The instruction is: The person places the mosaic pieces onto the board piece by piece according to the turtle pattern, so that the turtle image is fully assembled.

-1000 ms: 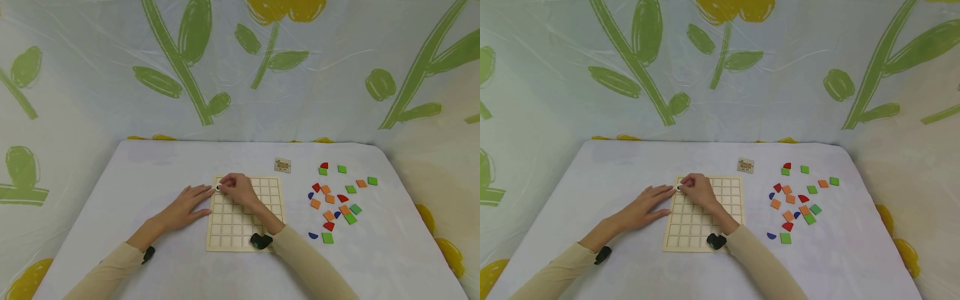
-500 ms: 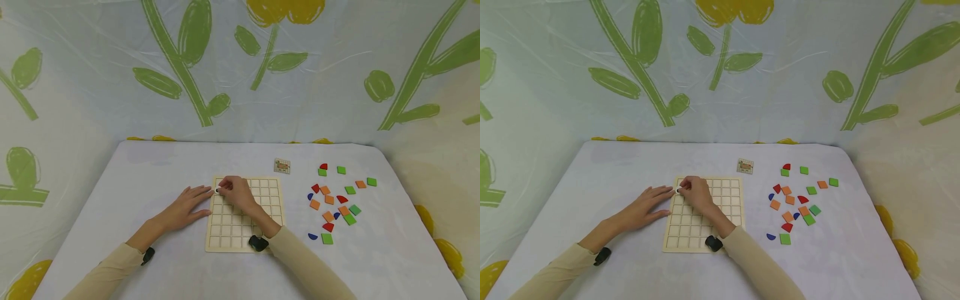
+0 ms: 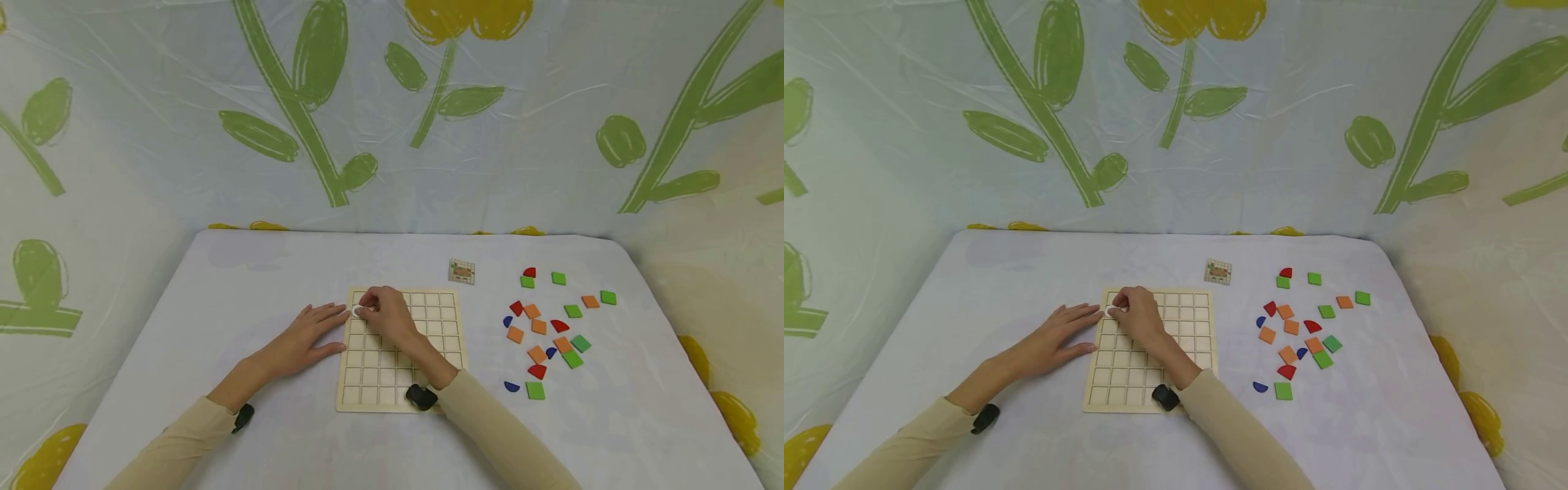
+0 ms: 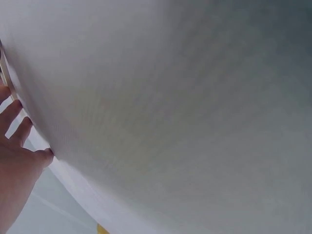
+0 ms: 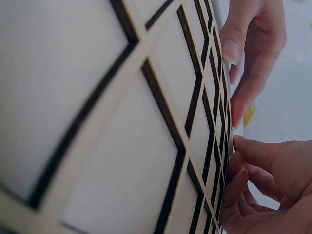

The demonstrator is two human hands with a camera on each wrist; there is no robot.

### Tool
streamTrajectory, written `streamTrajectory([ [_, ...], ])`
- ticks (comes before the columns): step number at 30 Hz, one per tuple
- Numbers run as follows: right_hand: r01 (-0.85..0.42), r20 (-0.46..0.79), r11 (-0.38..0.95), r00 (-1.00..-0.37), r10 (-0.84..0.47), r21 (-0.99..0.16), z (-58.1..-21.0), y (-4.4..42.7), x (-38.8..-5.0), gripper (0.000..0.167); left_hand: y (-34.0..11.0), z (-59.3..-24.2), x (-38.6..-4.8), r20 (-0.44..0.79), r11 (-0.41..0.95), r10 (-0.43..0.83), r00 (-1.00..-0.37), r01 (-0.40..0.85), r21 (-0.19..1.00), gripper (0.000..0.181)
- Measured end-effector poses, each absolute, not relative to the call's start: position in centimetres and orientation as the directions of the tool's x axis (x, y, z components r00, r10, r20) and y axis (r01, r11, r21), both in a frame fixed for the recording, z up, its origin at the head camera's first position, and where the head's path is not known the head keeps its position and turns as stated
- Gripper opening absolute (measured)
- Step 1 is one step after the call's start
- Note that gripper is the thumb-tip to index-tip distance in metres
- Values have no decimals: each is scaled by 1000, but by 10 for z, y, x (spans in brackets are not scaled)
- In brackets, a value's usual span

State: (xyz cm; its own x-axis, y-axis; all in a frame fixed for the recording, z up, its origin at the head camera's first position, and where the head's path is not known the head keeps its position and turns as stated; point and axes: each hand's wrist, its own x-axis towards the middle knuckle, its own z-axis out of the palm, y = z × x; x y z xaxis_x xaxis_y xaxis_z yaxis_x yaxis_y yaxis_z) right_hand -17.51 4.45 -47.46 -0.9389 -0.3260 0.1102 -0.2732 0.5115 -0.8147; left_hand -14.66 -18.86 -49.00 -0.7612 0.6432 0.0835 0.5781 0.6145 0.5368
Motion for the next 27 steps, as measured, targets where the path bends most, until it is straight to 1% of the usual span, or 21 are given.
streamTrajectory([
  [9, -263, 89, 484, -932, -352, -835, -471, 52, -176, 12, -189, -488, -146, 82, 615, 641, -763, 575, 539, 66],
  [18, -287, 121, 443, -923, -366, -849, -465, 79, -171, 15, -190, -489, -147, 98, 609, 637, -764, 578, 543, 66],
  [22, -273, 107, 456, -928, -356, -847, -463, 92, -165, 16, -189, -490, -148, 100, 605, 640, -762, 580, 546, 66],
  [27, -221, 70, 480, -947, -312, -849, -460, 109, -155, 16, -188, -492, -147, 86, 620, 638, -765, 576, 533, 66],
])
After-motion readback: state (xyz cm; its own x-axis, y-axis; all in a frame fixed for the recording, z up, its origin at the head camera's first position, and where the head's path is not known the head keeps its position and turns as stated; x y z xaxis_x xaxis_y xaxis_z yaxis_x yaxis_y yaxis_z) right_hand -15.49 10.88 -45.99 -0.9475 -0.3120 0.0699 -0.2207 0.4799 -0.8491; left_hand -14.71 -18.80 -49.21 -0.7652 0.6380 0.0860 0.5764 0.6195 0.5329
